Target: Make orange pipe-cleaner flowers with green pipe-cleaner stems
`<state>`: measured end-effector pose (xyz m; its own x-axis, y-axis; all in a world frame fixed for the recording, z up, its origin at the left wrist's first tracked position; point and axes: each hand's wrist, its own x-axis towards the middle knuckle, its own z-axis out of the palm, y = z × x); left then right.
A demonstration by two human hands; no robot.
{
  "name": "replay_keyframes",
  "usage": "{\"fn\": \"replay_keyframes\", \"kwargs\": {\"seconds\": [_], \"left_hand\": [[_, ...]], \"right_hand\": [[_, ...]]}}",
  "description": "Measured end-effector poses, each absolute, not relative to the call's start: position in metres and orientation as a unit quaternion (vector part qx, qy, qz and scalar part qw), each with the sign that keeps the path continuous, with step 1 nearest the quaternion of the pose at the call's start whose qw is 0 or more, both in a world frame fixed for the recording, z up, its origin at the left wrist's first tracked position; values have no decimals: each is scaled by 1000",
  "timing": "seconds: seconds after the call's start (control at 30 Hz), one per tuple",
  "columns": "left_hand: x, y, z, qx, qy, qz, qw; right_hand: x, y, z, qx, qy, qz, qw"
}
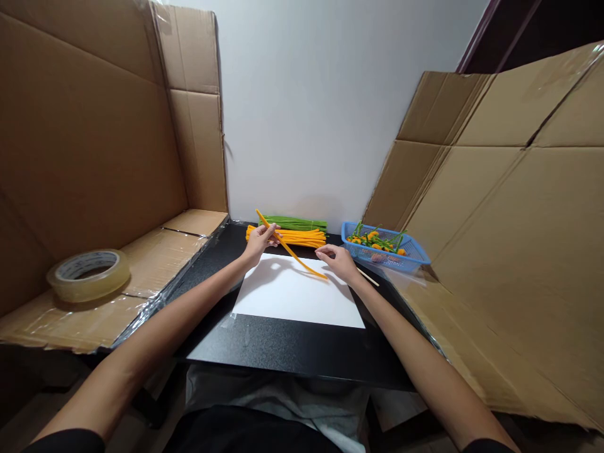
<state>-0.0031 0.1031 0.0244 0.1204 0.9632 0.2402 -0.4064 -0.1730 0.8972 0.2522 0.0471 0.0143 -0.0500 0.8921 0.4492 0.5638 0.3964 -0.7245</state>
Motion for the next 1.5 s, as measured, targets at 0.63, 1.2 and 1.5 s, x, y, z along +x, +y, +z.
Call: {"fn": "replay_keyframes", "kwargs": {"seconds": [0.63,1.2,1.5], "left_hand": [[-13,112,25,349,344,657,573],[-32,116,27,374,287,634,613],[14,82,19,617,285,470,563]], "right_hand": [[245,41,16,-458,-552,465,518],[257,43,33,-394,-418,455,681],[226,29,27,-390,-518,608,458]]}}
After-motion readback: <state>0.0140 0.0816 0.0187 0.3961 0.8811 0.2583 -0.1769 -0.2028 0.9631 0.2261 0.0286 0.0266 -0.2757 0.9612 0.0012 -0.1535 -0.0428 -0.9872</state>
